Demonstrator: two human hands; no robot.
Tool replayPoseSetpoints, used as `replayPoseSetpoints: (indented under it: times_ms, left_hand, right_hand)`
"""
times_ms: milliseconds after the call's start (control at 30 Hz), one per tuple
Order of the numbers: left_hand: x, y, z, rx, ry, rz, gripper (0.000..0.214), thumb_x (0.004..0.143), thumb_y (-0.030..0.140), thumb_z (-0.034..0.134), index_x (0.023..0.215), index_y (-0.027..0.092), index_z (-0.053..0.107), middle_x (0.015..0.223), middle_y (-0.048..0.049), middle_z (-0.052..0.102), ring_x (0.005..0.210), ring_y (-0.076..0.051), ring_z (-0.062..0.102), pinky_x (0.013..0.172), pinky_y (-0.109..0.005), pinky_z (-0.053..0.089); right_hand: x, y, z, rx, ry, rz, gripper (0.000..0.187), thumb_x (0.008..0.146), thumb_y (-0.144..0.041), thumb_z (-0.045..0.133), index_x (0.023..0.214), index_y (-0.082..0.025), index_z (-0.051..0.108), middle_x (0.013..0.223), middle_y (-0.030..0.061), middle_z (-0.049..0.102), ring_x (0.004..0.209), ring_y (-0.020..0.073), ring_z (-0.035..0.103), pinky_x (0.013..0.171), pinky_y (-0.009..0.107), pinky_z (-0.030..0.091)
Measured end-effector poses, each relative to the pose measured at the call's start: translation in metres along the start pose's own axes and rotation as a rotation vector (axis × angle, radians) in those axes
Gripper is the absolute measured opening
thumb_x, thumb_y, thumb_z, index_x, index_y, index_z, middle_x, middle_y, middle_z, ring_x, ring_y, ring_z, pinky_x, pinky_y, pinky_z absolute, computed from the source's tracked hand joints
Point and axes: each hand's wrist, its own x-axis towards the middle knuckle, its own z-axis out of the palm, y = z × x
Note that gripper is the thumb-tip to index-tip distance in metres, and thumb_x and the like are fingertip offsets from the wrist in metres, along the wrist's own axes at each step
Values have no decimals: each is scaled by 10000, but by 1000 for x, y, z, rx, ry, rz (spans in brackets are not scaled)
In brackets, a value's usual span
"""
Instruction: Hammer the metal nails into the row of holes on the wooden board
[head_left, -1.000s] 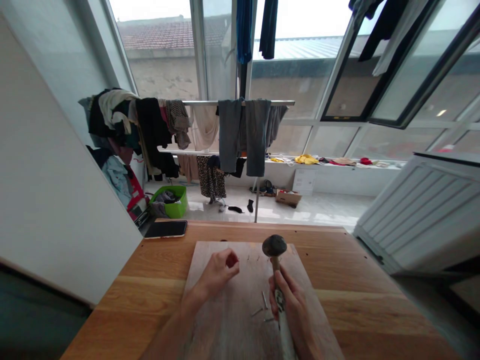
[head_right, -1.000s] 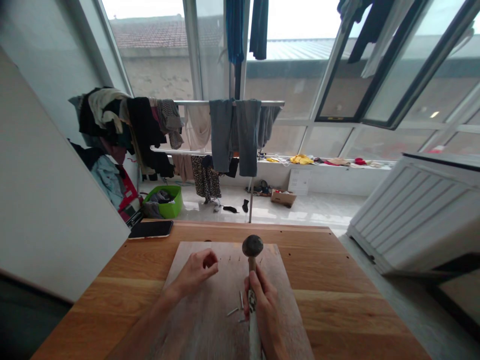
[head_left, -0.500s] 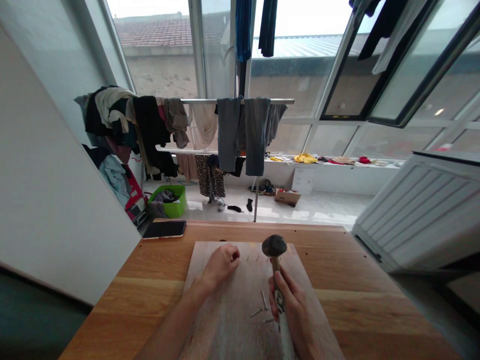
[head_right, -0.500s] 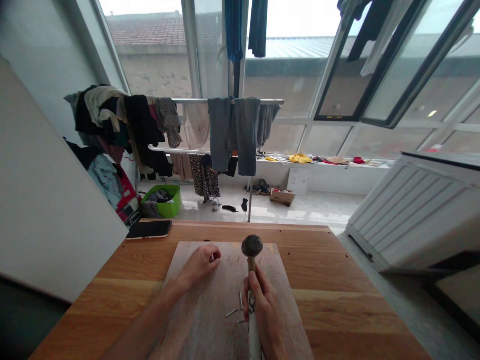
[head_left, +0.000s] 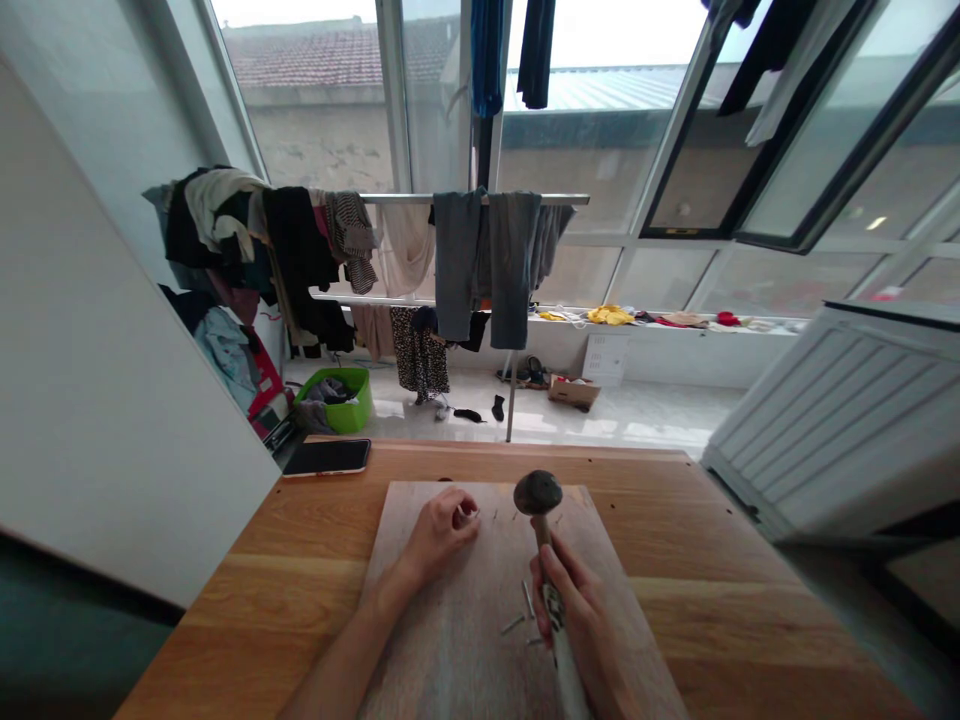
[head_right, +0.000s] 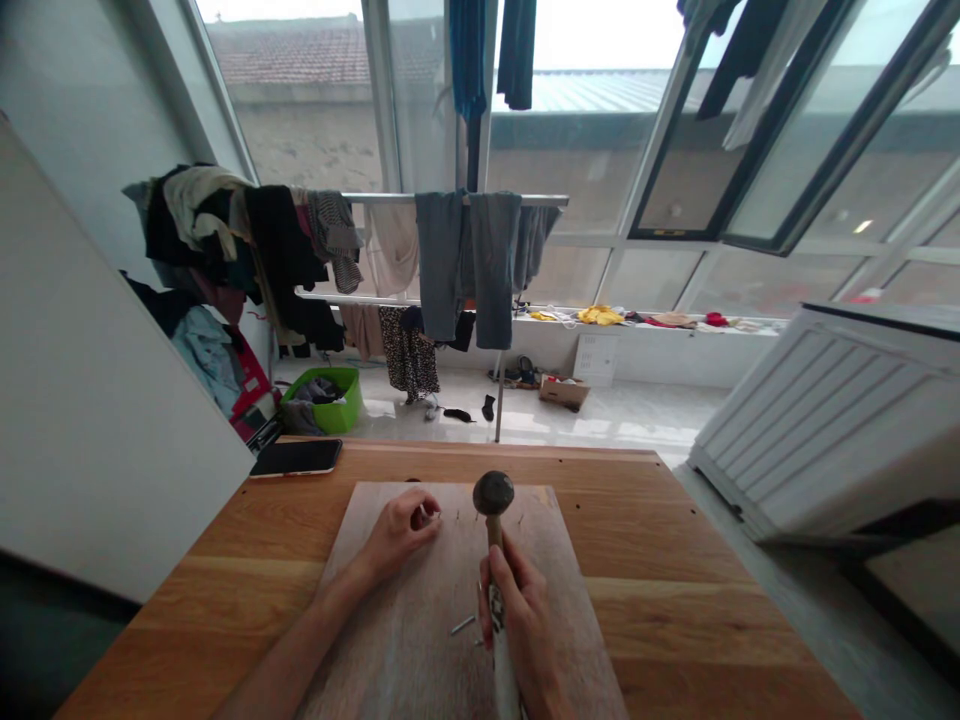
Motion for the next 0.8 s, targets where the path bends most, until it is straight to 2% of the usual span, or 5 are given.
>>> replayPoseSetpoints:
  times_ms: [100, 267, 400, 533, 800]
  left_hand:
    - [1, 0, -1, -17, -1, -9, 54, 780, 130, 616, 795, 161, 657, 778, -3, 608, 654, -114, 560, 645, -217, 436]
    - [2, -1, 1, -34, 17, -9, 71, 790, 125, 624, 779, 155, 687, 794, -14, 621, 668, -118, 574, 662, -226, 446]
    - [1, -2, 3, -37, 31, 18, 91, 799, 121, 621, 774, 157, 701, 786, -16, 629, 672, -121, 584, 661, -229, 452]
    - [1, -3, 3, -51, 50, 23, 92, 794, 123, 626, 769, 163, 705, 766, -13, 628, 670, -126, 591, 658, -231, 456]
    - [-1, 1, 1, -82, 35, -2, 97, 794, 136, 612, 758, 166, 697, 754, -7, 609, 653, -121, 577, 645, -225, 451]
  right_hand:
    - [-1, -2, 4, 21, -17, -1, 557, 792, -640, 685, 1077, -163, 650, 537, -70, 531, 302, 70, 432, 276, 182, 376]
    - [-3, -14, 12, -4, -80, 1, 554, 819, -611, 679, 1141, -163, 620, 582, -68, 534, 297, 62, 426, 269, 185, 382]
    - [-1, -18, 24, -9, -134, 5, 450, 845, -606, 655, 968, -176, 607, 600, -68, 531, 296, 47, 428, 261, 163, 361]
    - [4, -6, 35, 18, -150, 2, 452, 823, -629, 668, 850, -187, 576, 628, -70, 533, 288, 32, 423, 256, 155, 357]
    - [7, 8, 39, 8, -140, 21, 480, 812, -661, 658, 813, -189, 568, 616, -72, 513, 298, 43, 440, 263, 161, 371]
